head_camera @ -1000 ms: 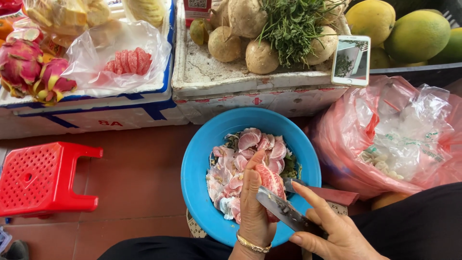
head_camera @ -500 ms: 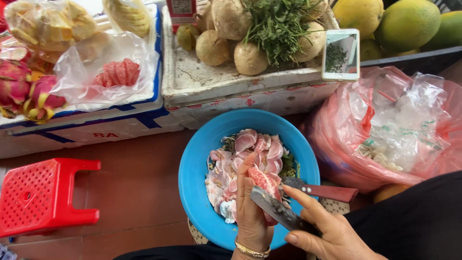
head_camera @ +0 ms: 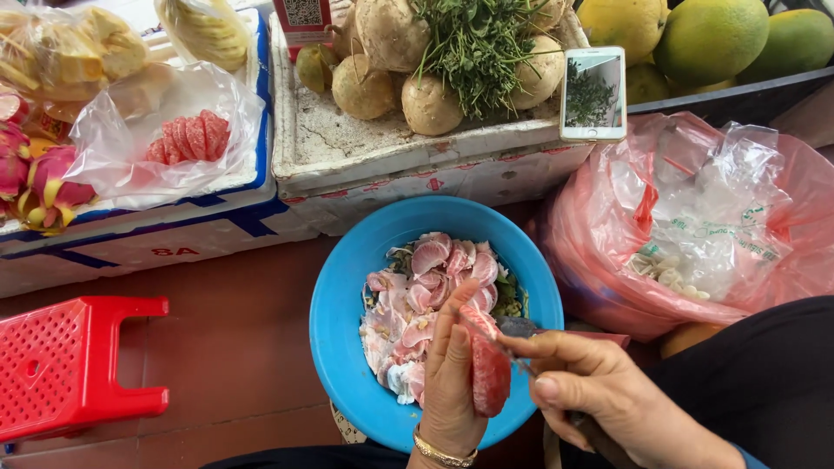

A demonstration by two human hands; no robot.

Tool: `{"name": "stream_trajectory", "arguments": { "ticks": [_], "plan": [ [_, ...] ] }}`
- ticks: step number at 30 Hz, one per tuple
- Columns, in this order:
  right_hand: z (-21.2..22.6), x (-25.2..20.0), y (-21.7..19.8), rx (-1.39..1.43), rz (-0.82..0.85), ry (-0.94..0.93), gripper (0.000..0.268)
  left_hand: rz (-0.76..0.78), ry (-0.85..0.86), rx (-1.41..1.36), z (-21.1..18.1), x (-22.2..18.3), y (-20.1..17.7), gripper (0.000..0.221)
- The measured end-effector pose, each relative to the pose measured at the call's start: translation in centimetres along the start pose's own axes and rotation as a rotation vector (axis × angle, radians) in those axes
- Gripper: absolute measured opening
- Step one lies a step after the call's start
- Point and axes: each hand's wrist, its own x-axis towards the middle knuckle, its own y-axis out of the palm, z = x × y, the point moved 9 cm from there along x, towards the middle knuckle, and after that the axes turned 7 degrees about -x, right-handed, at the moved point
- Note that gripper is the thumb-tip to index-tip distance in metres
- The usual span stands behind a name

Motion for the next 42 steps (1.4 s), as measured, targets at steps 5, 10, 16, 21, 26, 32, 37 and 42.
{"name": "stream_trajectory", "arguments": {
  "ticks": [5, 10, 16, 21, 26, 32, 37, 42],
  "plan": [
    [2.9, 0.1, -2.7, 0.173, -0.007, -0.094, 0.038, 0.24, -0.11, -0.172, 1.5, -0.5, 1.8, 0.066],
    [2.6, -0.4, -3.5, 0.168, -0.006, -0.104, 0.042, 0.204, -0.177, -0.181, 2.1, -0.5, 1.7, 0.062],
    [3.9, -0.3, -3.1, 0.11, -0.023, -0.194, 0.045, 0.2, -0.24, -0.162, 3.3, -0.5, 0.6, 0.041],
    [5.6, 0.0, -6.6, 0.13, -0.234, -0.277, 0.034, 0.224, -0.288, -0.202, 3.0, -0.9, 0.7, 0.035],
    [6.9, 1.2, -7.6, 0.094, -0.166, -0.272, 0.045, 0.207, -0.234, -0.242, 2.4, -0.4, -0.3, 0.039],
    [-10.0, 6.0, -4.5, -0.356, -0.283, 0.446, 0.084, 0.237, -0.219, -0.184, 1.1, -0.6, -0.2, 0.061],
    [-12.4, 9.0, -6.1, -0.986, -0.167, 0.375, 0.041, 0.162, -0.154, 0.001, -0.1, -0.5, -1.3, 0.05],
    [-9.8, 10.4, -4.2, -1.782, 0.038, 0.212, 0.035, 0.2, -0.196, -0.099, 0.1, -0.7, -2.0, 0.045]
  ]
}}
